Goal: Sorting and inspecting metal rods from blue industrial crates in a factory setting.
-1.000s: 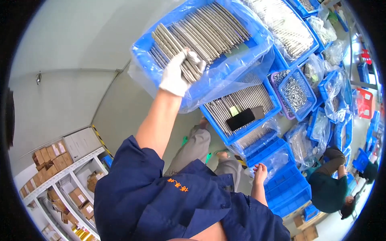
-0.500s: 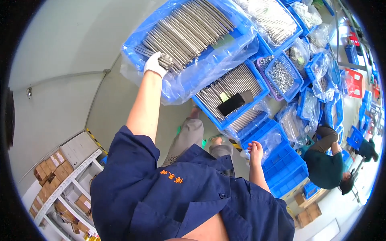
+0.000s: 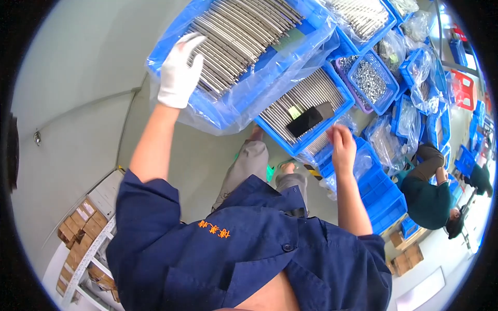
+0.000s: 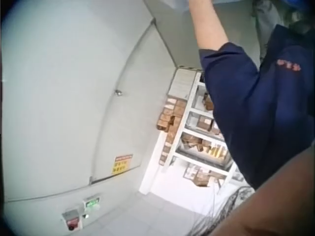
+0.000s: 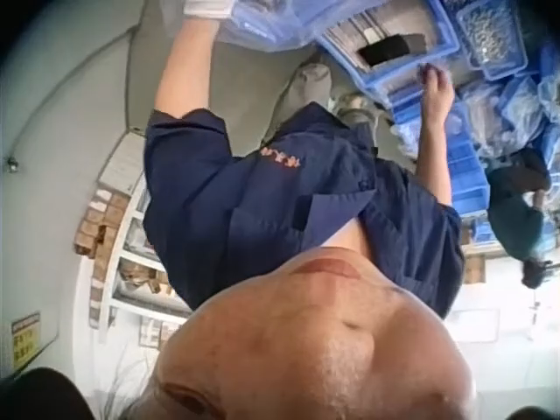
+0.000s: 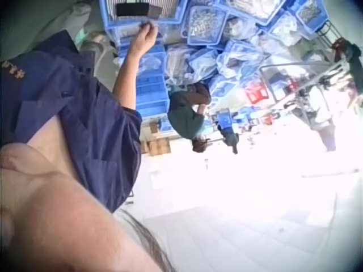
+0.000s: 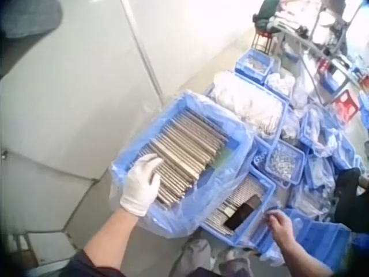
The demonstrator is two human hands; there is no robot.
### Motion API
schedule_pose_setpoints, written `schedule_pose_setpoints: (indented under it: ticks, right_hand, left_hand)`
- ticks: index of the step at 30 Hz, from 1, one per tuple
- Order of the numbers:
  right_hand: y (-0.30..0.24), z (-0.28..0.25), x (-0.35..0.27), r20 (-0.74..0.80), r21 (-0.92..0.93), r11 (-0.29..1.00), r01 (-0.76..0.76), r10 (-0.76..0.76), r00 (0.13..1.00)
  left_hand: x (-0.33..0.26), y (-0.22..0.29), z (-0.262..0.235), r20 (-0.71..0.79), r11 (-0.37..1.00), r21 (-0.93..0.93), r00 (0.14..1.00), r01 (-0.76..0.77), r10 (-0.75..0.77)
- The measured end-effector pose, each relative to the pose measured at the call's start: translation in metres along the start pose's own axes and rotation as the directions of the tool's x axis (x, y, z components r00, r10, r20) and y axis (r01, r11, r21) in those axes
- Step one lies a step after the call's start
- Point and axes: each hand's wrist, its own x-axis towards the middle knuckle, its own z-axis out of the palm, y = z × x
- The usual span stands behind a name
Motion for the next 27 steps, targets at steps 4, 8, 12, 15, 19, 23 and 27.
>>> schedule_pose_setpoints:
  ticks: [4, 8, 12, 15, 19, 23, 27]
  right_hand:
    - [-0.105, 0.092, 0.029, 0.207, -0.356, 0.773, 0.525, -0.483, 0.851]
    - [-0.122, 0.159, 0.062, 0.535, -0.483, 0.323, 0.814, -0.627, 0.567]
    - [-0.103, 0.166, 0.056, 0.66, -0.585, 0.289, 0.758, -0.372, 0.652]
    - [-0.101, 0.166, 0.056, 0.643, -0.582, 0.314, 0.75, -0.388, 0.661]
    - [-0.101, 0.167, 0.055, 0.612, -0.573, 0.375, 0.729, -0.397, 0.685]
    - [-0.097, 0.168, 0.057, 0.601, -0.563, 0.393, 0.727, -0.41, 0.686]
    - [-0.099, 0.166, 0.056, 0.596, -0.556, 0.421, 0.716, -0.399, 0.697]
  left_hand:
    - [0.023, -0.006, 0.035, 0.492, 0.823, 0.046, 0.73, -0.566, 0.474]
    - [0.008, -0.011, 0.099, 0.623, 0.719, -0.218, 0.473, -0.66, 0.623]
    - [0.006, -0.014, 0.119, 0.715, 0.609, -0.202, 0.31, -0.767, 0.627]
    - [0.013, -0.014, 0.106, 0.84, 0.556, -0.127, 0.209, -0.821, 0.5]
    - [0.009, -0.015, 0.104, 0.824, 0.521, -0.058, 0.254, -0.852, 0.506]
    - [-0.01, -0.018, 0.099, 0.731, 0.646, -0.165, 0.347, -0.745, 0.587]
    - [-0.017, -0.026, 0.079, 0.816, 0.577, -0.296, 0.111, -0.761, 0.567]
